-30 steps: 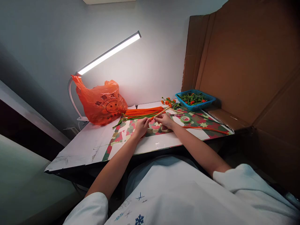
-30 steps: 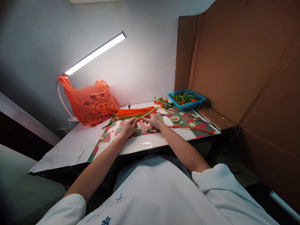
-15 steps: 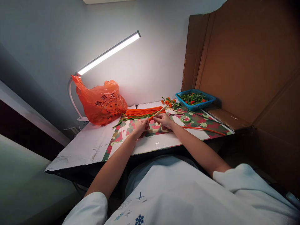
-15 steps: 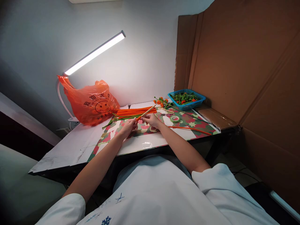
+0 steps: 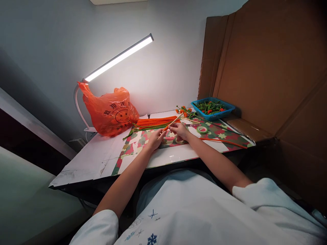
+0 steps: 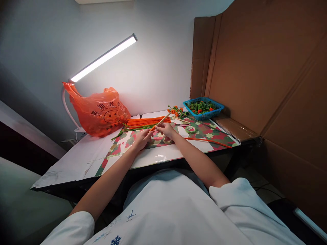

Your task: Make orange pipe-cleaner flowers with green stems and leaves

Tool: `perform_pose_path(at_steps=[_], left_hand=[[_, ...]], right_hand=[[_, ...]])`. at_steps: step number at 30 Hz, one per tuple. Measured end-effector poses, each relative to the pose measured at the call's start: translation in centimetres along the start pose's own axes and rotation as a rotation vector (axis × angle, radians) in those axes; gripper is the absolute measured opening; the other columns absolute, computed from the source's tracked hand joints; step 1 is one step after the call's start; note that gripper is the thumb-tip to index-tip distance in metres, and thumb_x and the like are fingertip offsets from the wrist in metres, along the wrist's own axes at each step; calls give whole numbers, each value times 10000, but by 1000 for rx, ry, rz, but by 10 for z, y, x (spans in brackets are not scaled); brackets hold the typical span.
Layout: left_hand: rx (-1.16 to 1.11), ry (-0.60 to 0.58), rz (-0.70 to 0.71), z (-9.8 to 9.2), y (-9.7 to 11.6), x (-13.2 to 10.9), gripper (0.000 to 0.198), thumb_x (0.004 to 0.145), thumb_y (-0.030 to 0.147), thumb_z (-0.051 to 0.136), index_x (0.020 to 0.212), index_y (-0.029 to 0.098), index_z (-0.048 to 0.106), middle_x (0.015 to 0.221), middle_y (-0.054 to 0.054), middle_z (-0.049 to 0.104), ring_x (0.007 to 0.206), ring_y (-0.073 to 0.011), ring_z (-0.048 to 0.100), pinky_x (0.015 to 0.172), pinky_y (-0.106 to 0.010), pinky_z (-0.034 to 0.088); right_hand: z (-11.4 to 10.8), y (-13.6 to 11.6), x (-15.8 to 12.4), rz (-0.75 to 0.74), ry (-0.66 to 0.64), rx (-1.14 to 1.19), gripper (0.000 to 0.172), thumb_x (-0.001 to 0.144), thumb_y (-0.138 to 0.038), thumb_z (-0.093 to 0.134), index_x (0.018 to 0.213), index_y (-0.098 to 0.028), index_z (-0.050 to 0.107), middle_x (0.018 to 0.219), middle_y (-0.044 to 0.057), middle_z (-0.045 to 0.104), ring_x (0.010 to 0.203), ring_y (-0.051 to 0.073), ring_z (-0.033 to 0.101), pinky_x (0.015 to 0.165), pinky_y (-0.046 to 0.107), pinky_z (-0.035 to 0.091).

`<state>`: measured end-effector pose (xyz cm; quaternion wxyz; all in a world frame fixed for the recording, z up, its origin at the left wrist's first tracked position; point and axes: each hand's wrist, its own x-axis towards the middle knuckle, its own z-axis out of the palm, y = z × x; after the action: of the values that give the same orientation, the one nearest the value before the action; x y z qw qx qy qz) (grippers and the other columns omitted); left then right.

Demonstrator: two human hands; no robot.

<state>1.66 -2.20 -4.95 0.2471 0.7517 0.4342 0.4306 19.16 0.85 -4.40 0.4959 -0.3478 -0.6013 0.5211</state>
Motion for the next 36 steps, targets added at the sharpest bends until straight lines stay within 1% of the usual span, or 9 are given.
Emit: perform_pose_path(at_steps=[1,3,4,8,13,21,27,32,36], left_hand=[[62,45,38,0,0,-1,293,791,479,582,854,194,602,777,-26,639,596,-129,580,529,-237,459],[138,139,98,-1,0,-2,293,744,392,653,958,199,596,910,-43,655,657,-127,592,547,-228,464],[153,174,119,-1,0,-2,292,740,364,660,973,201,592,943,-48,654,666,-124,594,549,-226,466],[178,238,183,-2,2,-4,150,783,339,630,842,202,610,845,-35,662,635,-119,593,561,-234,478],[209,278,224,-2,2,-3,149,810,342,615,791,197,643,762,-34,678,614,-129,598,580,-248,485],[224,226,200,-2,-7,-1,190,854,353,560,815,182,634,692,-18,656,597,-131,581,572,-242,448],[220,137,131,-3,-3,-1,238,884,344,477,767,182,606,608,6,583,565,-126,503,570,-237,397],[111,66,22,-4,0,-1,341,903,418,411,694,190,555,510,34,475,505,-115,437,533,-236,344],[-76,46,-69,-2,0,1,433,872,534,445,616,188,488,473,46,394,448,-94,365,477,-238,290]], right_hand=[[0,0,0,9,13,6,290,640,-397,769,735,-142,670,540,-34,550,458,55,410,439,209,314],[0,-3,-1,32,29,24,290,621,-395,780,711,-145,665,532,-33,554,452,56,407,434,211,311],[1,-4,-2,47,31,35,293,604,-394,790,697,-147,662,528,-33,555,452,57,409,432,211,309],[3,-9,-4,102,15,75,292,561,-370,818,655,-149,652,521,-27,552,486,69,447,443,208,314],[1,-4,-3,125,-9,57,258,602,-353,803,684,-148,669,580,-4,591,523,79,468,454,208,318],[0,-8,-7,69,-27,-7,273,613,-376,787,700,-145,671,570,-14,579,525,79,465,463,204,337],[0,-9,-9,25,-70,-68,330,603,-442,781,682,-143,665,566,-17,561,501,73,443,464,212,357],[0,-6,-8,-45,-108,-109,396,613,-518,751,685,-138,663,578,-12,565,496,72,444,458,213,346],[1,-2,-6,-67,-134,-122,415,635,-538,726,705,-133,672,570,-9,567,497,76,451,464,216,348]])
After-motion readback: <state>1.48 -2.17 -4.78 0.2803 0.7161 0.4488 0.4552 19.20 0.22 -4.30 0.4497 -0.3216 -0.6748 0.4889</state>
